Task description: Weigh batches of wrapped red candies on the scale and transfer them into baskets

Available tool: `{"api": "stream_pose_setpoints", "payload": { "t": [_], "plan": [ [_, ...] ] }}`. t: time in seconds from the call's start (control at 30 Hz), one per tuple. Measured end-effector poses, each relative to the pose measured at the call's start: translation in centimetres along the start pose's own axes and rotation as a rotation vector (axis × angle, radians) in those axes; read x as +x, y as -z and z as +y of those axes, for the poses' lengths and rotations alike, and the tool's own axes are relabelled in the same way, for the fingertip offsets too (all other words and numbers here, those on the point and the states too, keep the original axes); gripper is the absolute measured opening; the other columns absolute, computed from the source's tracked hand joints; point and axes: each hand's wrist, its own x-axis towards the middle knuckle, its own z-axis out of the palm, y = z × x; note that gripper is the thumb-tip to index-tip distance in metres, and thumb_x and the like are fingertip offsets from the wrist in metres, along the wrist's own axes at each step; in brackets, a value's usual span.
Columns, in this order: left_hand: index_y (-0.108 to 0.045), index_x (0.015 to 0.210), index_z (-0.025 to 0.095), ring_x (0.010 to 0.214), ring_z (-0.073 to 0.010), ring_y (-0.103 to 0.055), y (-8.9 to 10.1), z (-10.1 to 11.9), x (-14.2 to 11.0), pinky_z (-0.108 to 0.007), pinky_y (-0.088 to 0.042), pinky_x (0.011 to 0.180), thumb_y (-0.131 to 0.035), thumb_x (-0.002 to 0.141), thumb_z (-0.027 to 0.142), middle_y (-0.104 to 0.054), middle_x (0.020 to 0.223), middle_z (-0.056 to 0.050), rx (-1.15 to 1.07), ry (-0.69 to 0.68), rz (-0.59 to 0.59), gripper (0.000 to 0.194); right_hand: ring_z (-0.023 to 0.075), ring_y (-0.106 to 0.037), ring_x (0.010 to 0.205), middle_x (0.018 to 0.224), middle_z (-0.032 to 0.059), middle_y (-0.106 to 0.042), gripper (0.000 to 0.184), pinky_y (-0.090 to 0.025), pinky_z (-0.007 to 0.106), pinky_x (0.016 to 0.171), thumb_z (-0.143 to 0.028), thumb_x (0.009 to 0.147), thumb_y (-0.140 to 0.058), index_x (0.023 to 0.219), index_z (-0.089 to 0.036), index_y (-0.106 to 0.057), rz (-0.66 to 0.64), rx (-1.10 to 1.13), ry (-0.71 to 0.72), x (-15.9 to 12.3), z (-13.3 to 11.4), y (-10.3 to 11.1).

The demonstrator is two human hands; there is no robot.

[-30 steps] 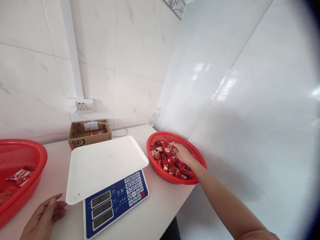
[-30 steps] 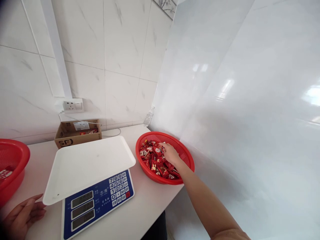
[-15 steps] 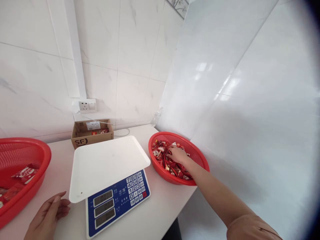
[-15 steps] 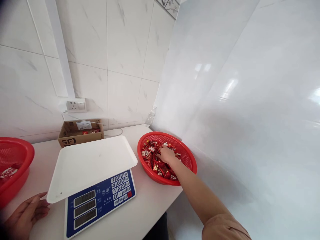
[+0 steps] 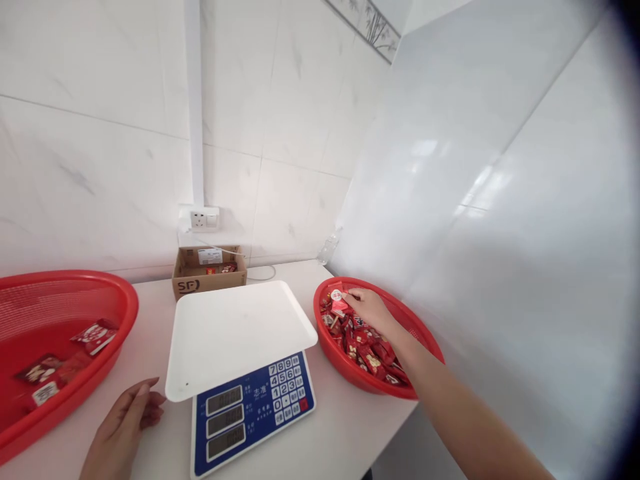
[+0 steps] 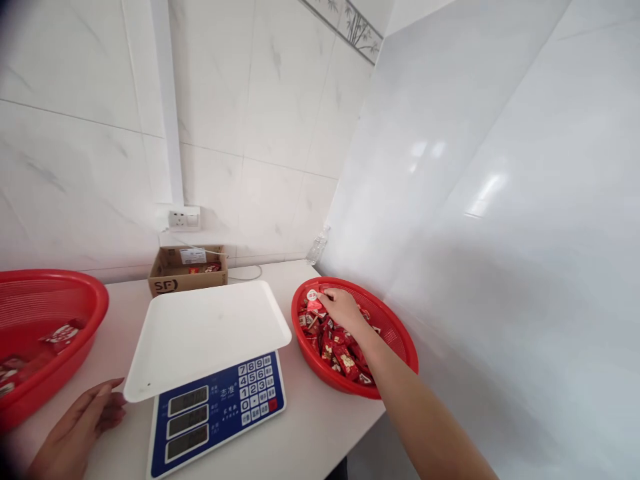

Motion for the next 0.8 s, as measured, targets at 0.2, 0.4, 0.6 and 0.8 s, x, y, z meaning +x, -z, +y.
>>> {"api": "stream_pose_setpoints", "payload": {
  "t": [0.2,0.4,0.6,0.8],
  "plan": [
    [-0.058,0.096,0.02,0.064,-0.017,-0.056,0.6,0.9,-1.1,-0.03,-0.05,0.061,-0.055,0.063,0.061,-0.06,0.072,-0.001,-0.097,-0.001,-0.147,0.052,0.0096,-0.038,0.05,0.051,-0.0052,-0.036,0.039,-0.026,0.021,0.048,-0.041,0.082,-0.041,0.049,-0.02,-0.035,-0.124,0.185,0.165,-0.3,-7.4,-3.6],
    [-0.057,0.096,0.021,0.064,-0.0158,-0.054,0.8,1.1,-1.4,-0.029,-0.048,0.061,-0.053,0.067,0.06,-0.059,0.072,0.0,-0.112,0.007,-0.172,0.048,0.0092,-0.041,0.052,0.054,-0.0037,-0.046,0.037,-0.027,0.021,0.05,-0.034,0.081,-0.046,0.048,-0.019,-0.041,-0.192,0.221,0.274,0.7,-11.9,-7.3],
    [-0.058,0.093,0.02,0.062,-0.0161,-0.054,0.7,1.7,-1.7,-0.029,-0.047,0.06,-0.053,0.067,0.06,-0.059,0.07,0.0,-0.111,0.009,-0.18,0.048,0.0124,-0.051,0.066,0.072,0.0013,-0.061,0.029,-0.032,0.022,0.057,-0.031,0.084,-0.043,0.059,-0.019,-0.053,-0.142,0.205,0.255,0.9,-11.4,-7.3],
    [-0.059,0.093,0.02,0.061,-0.0161,-0.054,0.6,1.8,-1.7,-0.03,-0.048,0.06,-0.054,0.064,0.063,-0.059,0.07,-0.001,-0.108,0.016,-0.162,0.052,0.0141,-0.057,0.069,0.077,0.002,-0.065,0.029,-0.04,0.024,0.062,-0.038,0.084,-0.043,0.072,-0.021,-0.063,-0.122,0.221,0.205,0.5,-10.8,-7.3]
  ]
}}
